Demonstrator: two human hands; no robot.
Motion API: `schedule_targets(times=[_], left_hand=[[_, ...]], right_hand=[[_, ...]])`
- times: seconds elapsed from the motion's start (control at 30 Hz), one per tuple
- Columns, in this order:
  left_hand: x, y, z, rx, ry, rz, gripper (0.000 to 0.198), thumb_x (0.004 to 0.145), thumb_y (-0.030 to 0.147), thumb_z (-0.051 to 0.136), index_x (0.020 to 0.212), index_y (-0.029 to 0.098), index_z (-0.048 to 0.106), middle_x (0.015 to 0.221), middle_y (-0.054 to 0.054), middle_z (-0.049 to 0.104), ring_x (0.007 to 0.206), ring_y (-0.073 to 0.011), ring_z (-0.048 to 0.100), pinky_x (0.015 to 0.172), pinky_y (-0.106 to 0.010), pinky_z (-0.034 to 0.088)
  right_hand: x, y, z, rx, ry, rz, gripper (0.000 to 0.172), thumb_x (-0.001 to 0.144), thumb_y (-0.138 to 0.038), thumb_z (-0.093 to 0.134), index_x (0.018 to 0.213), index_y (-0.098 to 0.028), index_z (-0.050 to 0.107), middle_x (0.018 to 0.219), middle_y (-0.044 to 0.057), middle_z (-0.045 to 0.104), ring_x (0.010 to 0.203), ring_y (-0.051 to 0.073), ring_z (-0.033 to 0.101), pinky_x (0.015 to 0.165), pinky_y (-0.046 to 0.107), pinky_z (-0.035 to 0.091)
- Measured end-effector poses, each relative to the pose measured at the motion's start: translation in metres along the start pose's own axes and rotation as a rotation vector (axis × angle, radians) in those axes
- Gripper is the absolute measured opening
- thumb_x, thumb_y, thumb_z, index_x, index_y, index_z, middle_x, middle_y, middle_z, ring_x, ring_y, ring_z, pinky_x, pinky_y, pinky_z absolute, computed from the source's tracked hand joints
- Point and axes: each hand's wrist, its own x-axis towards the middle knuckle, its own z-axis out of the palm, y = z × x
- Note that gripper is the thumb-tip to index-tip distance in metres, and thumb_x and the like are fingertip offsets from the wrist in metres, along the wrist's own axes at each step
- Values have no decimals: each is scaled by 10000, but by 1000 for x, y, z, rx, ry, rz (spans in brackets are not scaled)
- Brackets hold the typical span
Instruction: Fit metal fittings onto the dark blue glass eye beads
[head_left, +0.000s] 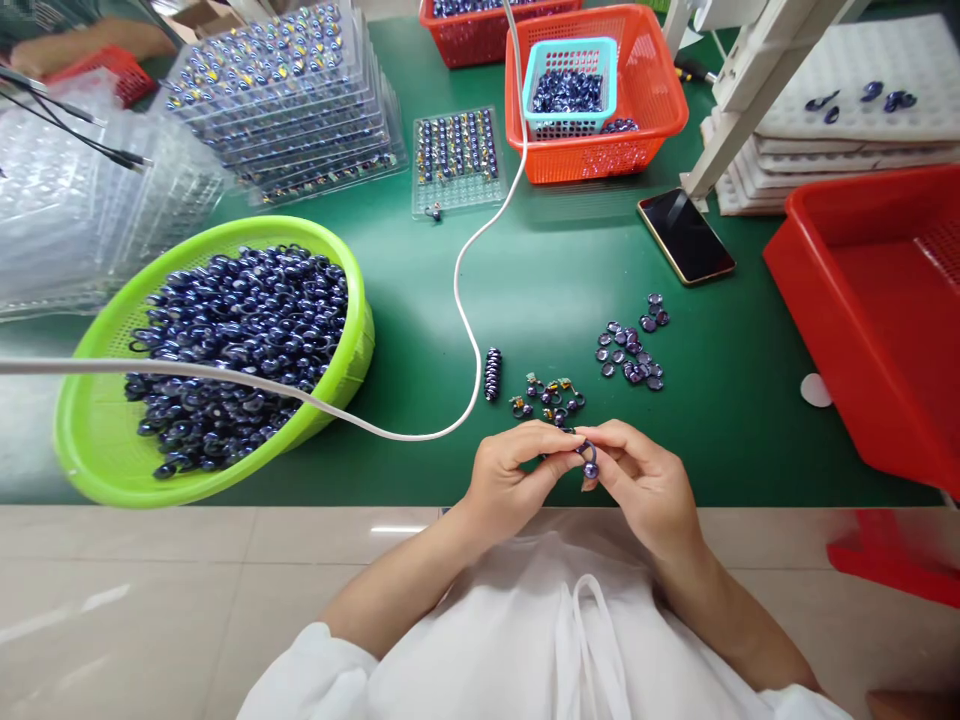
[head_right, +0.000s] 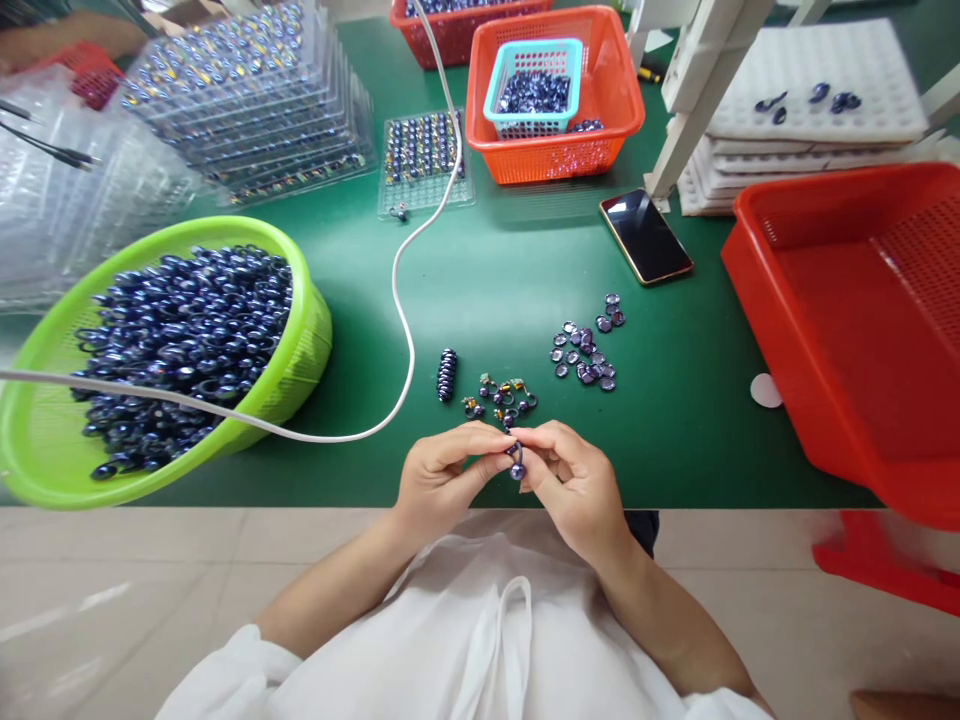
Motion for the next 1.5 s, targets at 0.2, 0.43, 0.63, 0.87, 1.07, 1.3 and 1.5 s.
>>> schedule_targets(times=[0.2,0.43,0.63,0.87,1.07,1.3,1.5], left_hand=[[0,4,1,-51,-4,-200,115,815,263,797,881,169,789,827,-80,796,741,-188,736,702,-297,597],[4,2,-2,-81,-16,-112,87,761,236,845,790,181,785,728,-56,757,677,-164,680,655,-290,557],[3,7,-5,-21,-76,-179,141,795,275,814,747,161,748,713,-64,738,680,-165,664,661,-288,543],[6,19,-8,133,-171,-135,156,814,270,785,889,143,735,806,-77,736,725,-163,674,684,-273,556],[3,19,4,148,-84,-205,70,858,219,707,862,154,733,810,-69,756,725,-157,703,684,-254,579],[10,16,2,-453,-78,-782,274,759,349,826,794,112,694,663,-37,720,558,-137,684,582,-252,582],[9,12,1,-615,-123,-911,307,716,349,864,774,106,685,642,-23,687,541,-124,663,566,-254,584]], right_hand=[[-4,2,-10,-213,-30,-141,236,961,-242,609,1169,-291,709,981,39,627,753,130,646,643,260,582],[-2,0,-17,-245,-155,-198,276,978,-212,556,1215,-281,679,1004,46,664,709,121,655,630,259,566],[-2,-3,-12,-451,-40,-407,239,905,-119,581,1082,-250,675,894,27,719,723,142,674,645,260,555],[2,1,-12,-639,28,-517,251,857,-92,592,1049,-240,657,823,18,704,647,136,652,601,256,539],[1,2,-14,-796,30,-598,289,877,-102,590,1131,-234,630,876,50,719,690,160,687,614,270,564],[-2,-1,-10,-762,94,-655,364,887,-128,647,1222,-259,593,889,51,702,752,172,692,662,283,586],[0,-2,-12,-689,-25,-597,304,940,-162,576,1229,-247,610,934,57,720,782,172,699,675,282,586]])
